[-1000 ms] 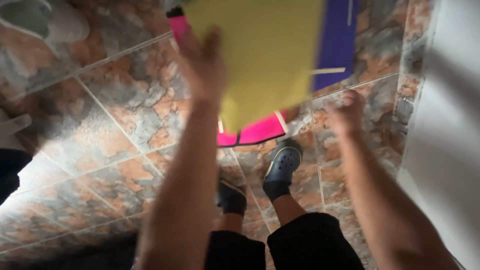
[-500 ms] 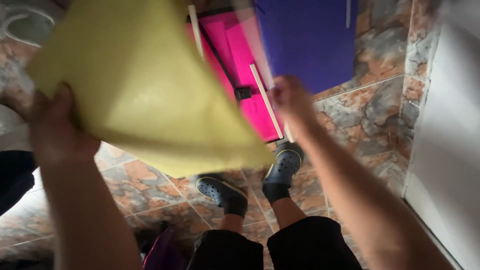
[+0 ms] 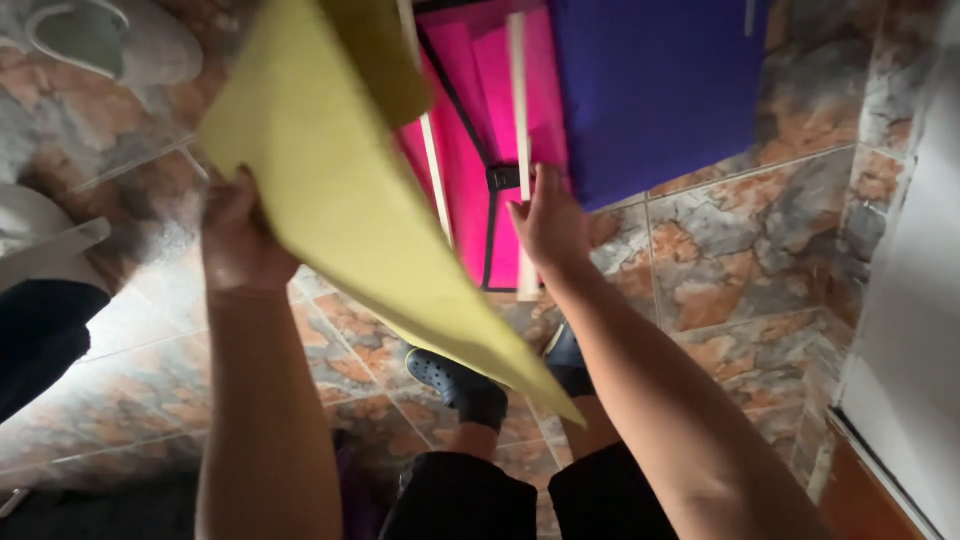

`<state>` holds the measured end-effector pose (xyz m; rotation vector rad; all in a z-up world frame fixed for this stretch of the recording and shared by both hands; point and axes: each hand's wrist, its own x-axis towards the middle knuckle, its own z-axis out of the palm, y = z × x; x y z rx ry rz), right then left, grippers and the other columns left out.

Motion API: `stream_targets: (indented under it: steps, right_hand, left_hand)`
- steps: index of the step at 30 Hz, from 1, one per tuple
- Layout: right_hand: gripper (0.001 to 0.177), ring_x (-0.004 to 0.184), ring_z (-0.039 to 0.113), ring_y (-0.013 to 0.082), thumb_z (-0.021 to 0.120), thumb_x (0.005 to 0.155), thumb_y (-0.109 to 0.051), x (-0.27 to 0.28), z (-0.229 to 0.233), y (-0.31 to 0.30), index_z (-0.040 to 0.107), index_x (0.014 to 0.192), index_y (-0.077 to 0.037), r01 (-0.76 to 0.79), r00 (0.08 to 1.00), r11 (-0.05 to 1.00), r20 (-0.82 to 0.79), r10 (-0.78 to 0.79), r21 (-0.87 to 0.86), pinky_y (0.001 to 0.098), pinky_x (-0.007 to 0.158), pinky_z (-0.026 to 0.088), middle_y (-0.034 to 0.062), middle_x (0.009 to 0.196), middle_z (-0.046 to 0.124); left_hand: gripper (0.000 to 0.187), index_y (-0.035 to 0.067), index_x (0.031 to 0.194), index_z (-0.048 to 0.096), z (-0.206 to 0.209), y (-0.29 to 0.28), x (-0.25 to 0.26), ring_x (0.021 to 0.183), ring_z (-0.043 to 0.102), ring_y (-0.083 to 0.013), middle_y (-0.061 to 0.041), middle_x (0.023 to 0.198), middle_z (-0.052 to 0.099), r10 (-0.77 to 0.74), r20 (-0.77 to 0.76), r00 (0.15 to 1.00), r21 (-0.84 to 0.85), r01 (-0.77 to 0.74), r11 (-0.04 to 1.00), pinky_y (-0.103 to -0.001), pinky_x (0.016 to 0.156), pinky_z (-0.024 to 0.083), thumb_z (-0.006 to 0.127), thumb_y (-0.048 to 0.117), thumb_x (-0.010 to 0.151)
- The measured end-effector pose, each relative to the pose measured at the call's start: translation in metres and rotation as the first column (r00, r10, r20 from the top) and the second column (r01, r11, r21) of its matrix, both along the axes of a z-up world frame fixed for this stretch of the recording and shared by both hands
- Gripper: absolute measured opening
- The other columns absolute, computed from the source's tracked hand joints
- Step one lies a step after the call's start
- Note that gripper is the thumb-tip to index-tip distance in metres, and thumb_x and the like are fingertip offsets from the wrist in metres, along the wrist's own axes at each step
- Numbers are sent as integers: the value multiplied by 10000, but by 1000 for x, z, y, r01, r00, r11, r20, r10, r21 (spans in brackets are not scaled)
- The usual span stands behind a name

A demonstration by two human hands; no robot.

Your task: Organize various household items, including a plastic basket, folders, and wooden sticks, by placing them into storage containers or on shelves.

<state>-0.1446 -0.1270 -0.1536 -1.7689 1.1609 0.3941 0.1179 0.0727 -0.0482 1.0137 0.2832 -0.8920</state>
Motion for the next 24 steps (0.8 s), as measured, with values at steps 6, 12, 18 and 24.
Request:
stream_targets:
  steps: [6,12,18,24]
  right_hand:
    - [419,647,717,356,698,916,-348,-27,-17,-8,537,1165,-53,-433,893,844,-276,355,-316,608,545,538,170,939,731]
    - [585,668,730,339,550,980,-285,6,-17,8,420,1488,-27,-231,957,972,-187,221,-34,467,569,619,255,1043,684]
    - [507,1095,680,205,534,1108,-417,-41,-83,4,572,1466,-60,351,881,811,127,-455,469,373,892,563,94,1255,693]
    - [577,1121,613,158,604,1098,-470,-142,-20,-96,523,1535,-102,583,741,758,191,-644,294,331,891,550,66,1291,609]
  left_hand:
    - [380,83,1476,544,-16,-22,-18,1307,625,-259,-92,1399,641,-53,-24,998,-90,51,995,-439,1169,508,613,125,1104]
    - [374,73,1450,568,-11,-20,-19,1259,654,-244,-102,1393,663,-61,-68,996,-131,51,990,-413,1126,527,623,77,1080]
    - [378,30,1425,546,-12,-58,-16,1239,668,-249,-124,1343,670,-71,7,997,-23,72,997,-407,1086,566,603,50,1051]
    - [193,17,1062,606,-119,-150,-54,643,479,-123,-8,798,531,-249,197,948,302,183,936,-308,521,365,733,156,1021]
